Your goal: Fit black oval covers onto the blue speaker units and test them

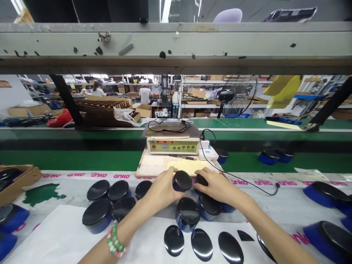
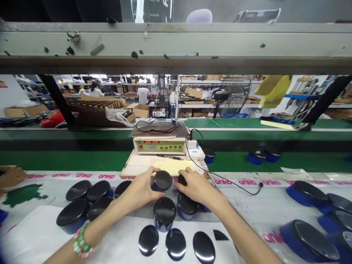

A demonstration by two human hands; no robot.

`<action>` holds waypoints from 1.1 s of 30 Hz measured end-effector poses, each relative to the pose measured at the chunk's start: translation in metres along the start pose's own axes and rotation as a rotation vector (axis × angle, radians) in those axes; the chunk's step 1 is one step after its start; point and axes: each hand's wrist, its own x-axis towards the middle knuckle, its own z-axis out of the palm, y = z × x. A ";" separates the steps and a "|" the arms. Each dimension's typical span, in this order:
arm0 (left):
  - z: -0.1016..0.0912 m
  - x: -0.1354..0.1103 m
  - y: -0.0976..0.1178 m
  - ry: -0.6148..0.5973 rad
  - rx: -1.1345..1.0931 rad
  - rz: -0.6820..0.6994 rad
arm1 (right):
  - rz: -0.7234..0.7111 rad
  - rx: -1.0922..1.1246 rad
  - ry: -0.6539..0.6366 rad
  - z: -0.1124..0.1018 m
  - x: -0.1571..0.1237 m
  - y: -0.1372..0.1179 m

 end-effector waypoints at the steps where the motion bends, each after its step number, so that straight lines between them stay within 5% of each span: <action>1: -0.005 -0.002 0.007 0.031 -0.042 0.015 | -0.004 0.011 0.001 -0.001 -0.001 0.001; 5: -0.032 -0.023 0.044 0.205 -0.094 0.167 | -0.017 0.049 -0.001 -0.004 -0.003 0.000; 10: -0.051 -0.051 0.071 0.428 0.098 0.420 | -0.018 0.080 -0.010 -0.006 -0.002 -0.003; 33: -0.051 -0.058 0.075 0.530 0.263 0.633 | -0.038 0.098 -0.004 -0.004 -0.002 -0.001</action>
